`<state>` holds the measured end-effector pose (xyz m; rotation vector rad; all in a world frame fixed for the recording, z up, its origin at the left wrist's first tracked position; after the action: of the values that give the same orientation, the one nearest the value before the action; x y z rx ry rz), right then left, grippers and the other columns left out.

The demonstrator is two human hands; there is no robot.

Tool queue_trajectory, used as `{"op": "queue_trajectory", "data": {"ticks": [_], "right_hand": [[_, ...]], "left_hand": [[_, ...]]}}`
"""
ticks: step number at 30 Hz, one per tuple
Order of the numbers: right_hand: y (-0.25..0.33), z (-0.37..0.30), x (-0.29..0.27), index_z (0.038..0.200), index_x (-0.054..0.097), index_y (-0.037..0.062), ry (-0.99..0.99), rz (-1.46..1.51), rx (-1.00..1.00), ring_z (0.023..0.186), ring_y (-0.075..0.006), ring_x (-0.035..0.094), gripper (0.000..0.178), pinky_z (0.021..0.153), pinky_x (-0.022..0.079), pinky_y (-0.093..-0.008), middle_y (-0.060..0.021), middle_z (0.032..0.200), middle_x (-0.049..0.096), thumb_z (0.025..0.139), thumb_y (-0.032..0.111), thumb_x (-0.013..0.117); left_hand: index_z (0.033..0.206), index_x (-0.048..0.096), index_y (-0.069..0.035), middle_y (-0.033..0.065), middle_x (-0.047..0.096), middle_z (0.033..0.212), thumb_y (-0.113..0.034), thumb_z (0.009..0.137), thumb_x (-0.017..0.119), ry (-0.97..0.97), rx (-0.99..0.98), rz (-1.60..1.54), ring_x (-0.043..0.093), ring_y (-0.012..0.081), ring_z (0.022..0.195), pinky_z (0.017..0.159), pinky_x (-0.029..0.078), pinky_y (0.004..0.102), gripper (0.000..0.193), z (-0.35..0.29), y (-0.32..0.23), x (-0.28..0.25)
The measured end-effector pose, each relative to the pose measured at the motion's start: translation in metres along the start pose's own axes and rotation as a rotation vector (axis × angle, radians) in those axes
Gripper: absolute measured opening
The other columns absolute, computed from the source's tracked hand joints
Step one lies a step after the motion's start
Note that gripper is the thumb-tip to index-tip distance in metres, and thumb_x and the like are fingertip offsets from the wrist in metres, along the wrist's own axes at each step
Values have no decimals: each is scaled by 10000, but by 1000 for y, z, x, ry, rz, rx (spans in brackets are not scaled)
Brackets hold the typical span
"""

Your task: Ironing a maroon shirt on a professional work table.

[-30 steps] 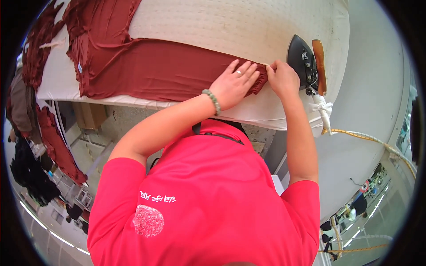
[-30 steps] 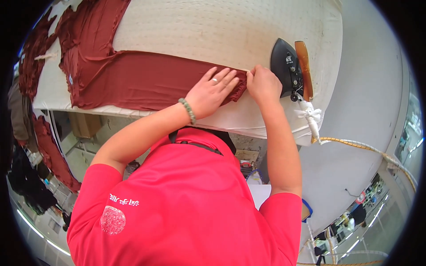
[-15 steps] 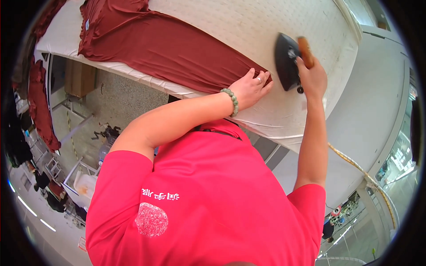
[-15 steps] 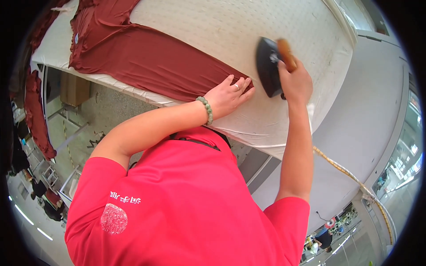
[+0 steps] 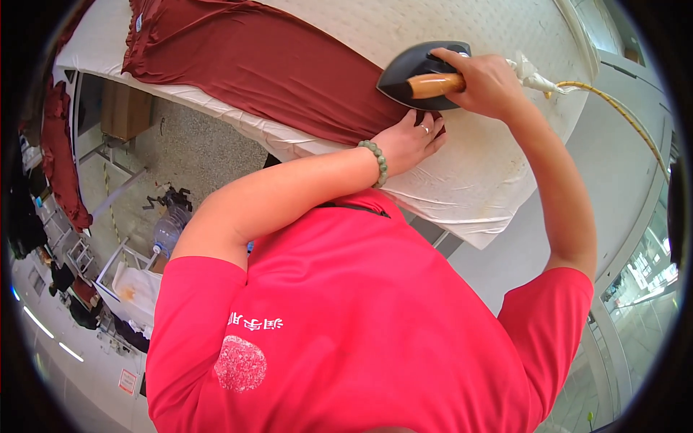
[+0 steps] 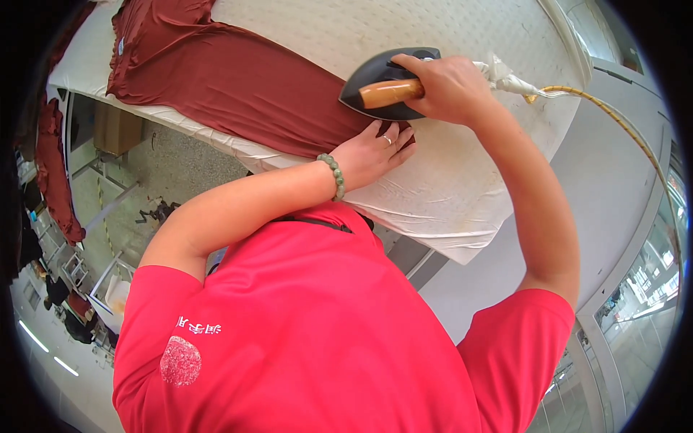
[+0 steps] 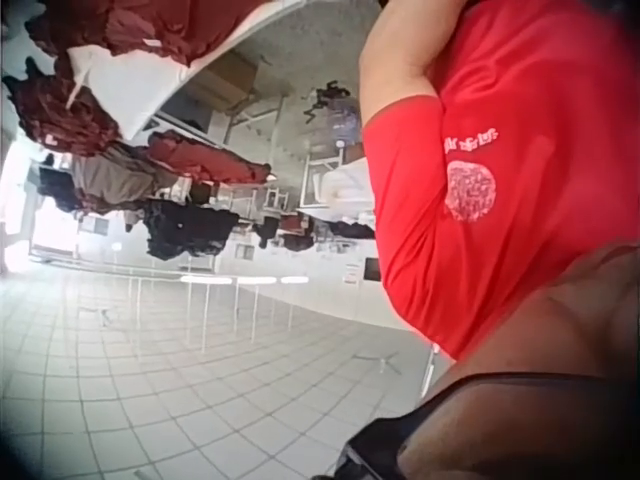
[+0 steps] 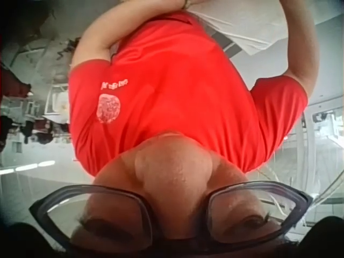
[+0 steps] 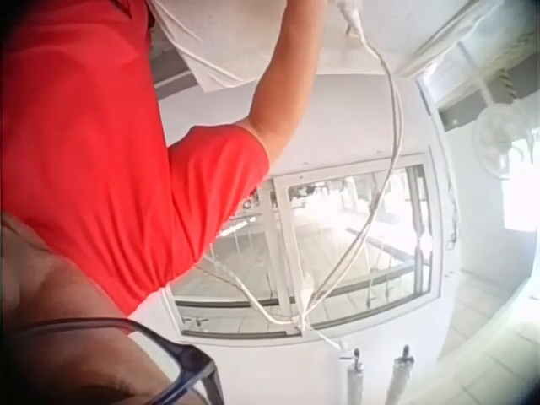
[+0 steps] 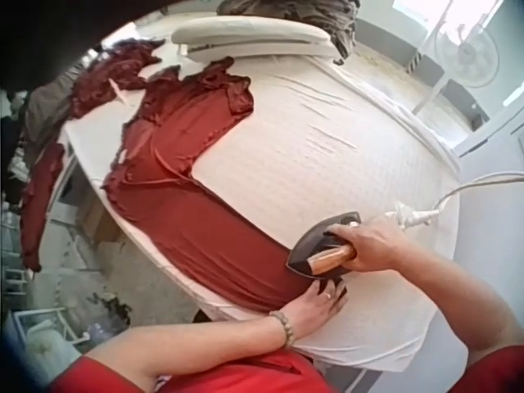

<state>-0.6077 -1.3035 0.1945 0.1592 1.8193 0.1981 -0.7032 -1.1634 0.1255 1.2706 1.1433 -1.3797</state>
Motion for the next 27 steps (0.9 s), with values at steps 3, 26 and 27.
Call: {"op": "queue_trajectory", "data": {"ticks": [3, 26, 27], "right_hand": [[-16, -13, 4, 1384, 647, 210, 20, -20, 24, 705, -376, 692, 649, 654, 542, -485, -145, 758, 707, 752, 174, 787], [42, 56, -4, 1166, 699, 101, -56, 95, 379, 818, -373, 740, 365, 736, 575, -494, -149, 840, 758, 893, 337, 756], [47, 67, -6, 1196, 704, 102, -65, 106, 403, 834, -379, 740, 391, 746, 575, -493, -153, 859, 762, 906, 358, 754]], "left_hand": [[1569, 461, -93, 149, 492, 1583, -242, 997, 517, -19, -19, 35, 508, 302, 1345, 1117, 437, 523, 594, -1, -3, 0], [967, 671, -55, 108, 618, 1003, -154, 917, 754, 346, -398, -392, 632, 311, 973, 880, 502, 418, 139, -111, 437, -33], [972, 671, -56, 108, 618, 1002, -149, 918, 750, 338, -400, -412, 631, 313, 972, 879, 503, 416, 133, -112, 438, -31]]}}
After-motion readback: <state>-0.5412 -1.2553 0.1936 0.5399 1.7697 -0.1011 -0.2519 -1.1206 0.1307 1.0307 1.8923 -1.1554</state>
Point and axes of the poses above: each hand's wrist, its own z-axis towards the middle knuckle, its own x-axis out of the palm, y = z × x, the point moved 9 cm from there along z, towards the middle knuckle
